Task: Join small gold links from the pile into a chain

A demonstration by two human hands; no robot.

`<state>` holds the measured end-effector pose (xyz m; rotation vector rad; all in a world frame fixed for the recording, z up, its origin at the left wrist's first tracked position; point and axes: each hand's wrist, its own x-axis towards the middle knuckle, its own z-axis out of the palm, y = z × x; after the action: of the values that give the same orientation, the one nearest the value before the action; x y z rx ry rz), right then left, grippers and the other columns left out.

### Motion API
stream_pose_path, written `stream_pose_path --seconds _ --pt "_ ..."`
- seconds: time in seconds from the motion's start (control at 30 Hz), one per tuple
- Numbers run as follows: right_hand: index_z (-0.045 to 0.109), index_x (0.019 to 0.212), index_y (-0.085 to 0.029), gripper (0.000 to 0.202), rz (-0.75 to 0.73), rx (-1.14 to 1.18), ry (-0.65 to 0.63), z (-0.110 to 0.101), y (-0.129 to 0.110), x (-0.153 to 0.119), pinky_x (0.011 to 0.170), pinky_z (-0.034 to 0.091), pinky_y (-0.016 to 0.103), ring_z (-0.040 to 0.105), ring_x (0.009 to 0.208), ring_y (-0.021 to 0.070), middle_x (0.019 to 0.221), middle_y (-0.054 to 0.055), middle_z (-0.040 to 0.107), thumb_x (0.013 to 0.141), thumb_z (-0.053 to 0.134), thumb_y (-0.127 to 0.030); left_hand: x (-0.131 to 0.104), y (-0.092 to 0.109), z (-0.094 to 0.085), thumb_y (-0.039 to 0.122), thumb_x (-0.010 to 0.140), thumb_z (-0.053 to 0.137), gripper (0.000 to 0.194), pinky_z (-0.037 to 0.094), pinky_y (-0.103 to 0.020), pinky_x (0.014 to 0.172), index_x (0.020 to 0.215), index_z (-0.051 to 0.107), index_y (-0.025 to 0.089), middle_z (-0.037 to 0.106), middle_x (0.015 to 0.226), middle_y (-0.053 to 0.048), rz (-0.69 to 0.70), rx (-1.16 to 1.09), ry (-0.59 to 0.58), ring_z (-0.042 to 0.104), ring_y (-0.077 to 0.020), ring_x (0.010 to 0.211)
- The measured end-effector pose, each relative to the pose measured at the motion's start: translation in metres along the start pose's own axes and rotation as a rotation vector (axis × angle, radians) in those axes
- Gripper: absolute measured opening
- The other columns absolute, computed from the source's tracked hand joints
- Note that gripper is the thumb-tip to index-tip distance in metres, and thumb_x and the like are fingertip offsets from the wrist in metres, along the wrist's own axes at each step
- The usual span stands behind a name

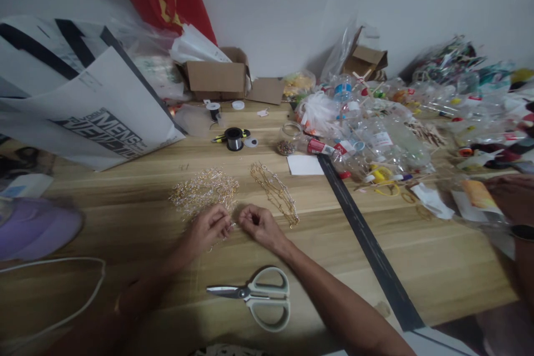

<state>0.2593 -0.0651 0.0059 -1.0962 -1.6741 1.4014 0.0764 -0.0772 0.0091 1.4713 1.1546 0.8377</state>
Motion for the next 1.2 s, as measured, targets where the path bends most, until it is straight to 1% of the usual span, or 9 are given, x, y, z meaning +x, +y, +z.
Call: stream_pose_path --seconds 0.17,0.27,0.37,0.5,0.63,0.83,1.07,1.2 --pt "0.054 0.077 -0.016 0.022 -0.111 -0.174 0.016 0.000 0.001 -0.003 0.057 0.034 0.022 0.045 0.062 0.0112 0.069 0.000 0.053 0.089 0.050 -0.034 -0.001 0.005 0.000 0.037 0.087 0.048 0.021 0.046 -0.023 0.056 0.078 0.048 0.019 0.059 0.060 0.003 0.011 0.023 -0.015 0.059 -0.0127 0.056" --pt "0.057 0.081 -0.016 0.016 -0.176 -0.317 0.001 -0.001 0.000 -0.005 0.061 0.037 0.023 0.049 0.064 0.0125 0.072 0.001 0.057 0.090 0.049 -0.027 -0.002 0.009 -0.001 0.038 0.087 0.048 0.021 0.046 -0.024 0.057 0.078 0.049 0.019 0.059 0.060 0.002 0.012 0.058 -0.010 0.060 -0.0134 0.057" --pt "0.058 0.081 -0.017 0.015 -0.234 -0.402 -0.028 -0.001 -0.002 -0.006 0.065 0.039 0.024 0.052 0.068 0.0140 0.075 0.003 0.059 0.091 0.048 -0.022 -0.003 0.012 -0.002 0.038 0.087 0.048 0.021 0.045 -0.024 0.057 0.078 0.049 0.019 0.059 0.060 0.002 0.019 0.087 -0.004 0.060 -0.0137 0.057" --pt "0.059 0.081 -0.017 0.016 -0.290 -0.430 -0.062 -0.001 -0.004 -0.007 0.068 0.041 0.025 0.054 0.072 0.0149 0.080 0.004 0.060 0.091 0.046 -0.019 -0.003 0.013 -0.002 0.039 0.087 0.047 0.022 0.044 -0.024 0.057 0.079 0.050 0.019 0.059 0.060 0.002 0.012 0.118 -0.004 0.060 -0.0144 0.056" --pt "0.060 0.083 -0.017 0.017 -0.323 -0.437 -0.097 -0.001 -0.006 -0.008 0.068 0.041 0.024 0.054 0.073 0.0147 0.081 0.005 0.059 0.092 0.046 -0.016 -0.003 0.014 -0.001 0.038 0.087 0.045 0.022 0.043 -0.025 0.058 0.077 0.049 0.020 0.059 0.059 0.002 0.023 0.191 0.001 0.059 -0.0147 0.056" --pt "0.061 0.082 -0.018 0.018 -0.314 -0.471 -0.105 0.000 -0.004 -0.008 0.065 0.040 0.024 0.054 0.071 0.0148 0.078 0.004 0.058 0.092 0.046 -0.016 -0.005 0.016 0.000 0.036 0.087 0.045 0.019 0.042 -0.025 0.057 0.077 0.049 0.021 0.061 0.059 0.002 0.036 0.231 0.004 0.059 -0.0151 0.056" --pt "0.062 0.085 -0.019 0.018 -0.305 -0.540 -0.095 0.001 0.003 -0.009 0.063 0.038 0.023 0.052 0.068 0.0143 0.079 0.004 0.058 0.093 0.046 -0.018 -0.006 0.010 0.002 0.032 0.090 0.042 0.017 0.042 -0.024 0.058 0.078 0.049 0.021 0.061 0.061 0.002 0.102 0.297 -0.046 0.059 -0.0145 0.058" --pt "0.062 0.082 -0.018 0.020 -0.317 -0.474 -0.100 0.002 0.000 -0.009 0.065 0.038 0.023 0.053 0.069 0.0141 0.079 0.004 0.059 0.093 0.045 -0.018 -0.006 0.012 0.002 0.031 0.089 0.043 0.016 0.042 -0.023 0.058 0.078 0.049 0.021 0.061 0.061 0.002 0.102 0.322 -0.049 0.058 -0.0143 0.057"
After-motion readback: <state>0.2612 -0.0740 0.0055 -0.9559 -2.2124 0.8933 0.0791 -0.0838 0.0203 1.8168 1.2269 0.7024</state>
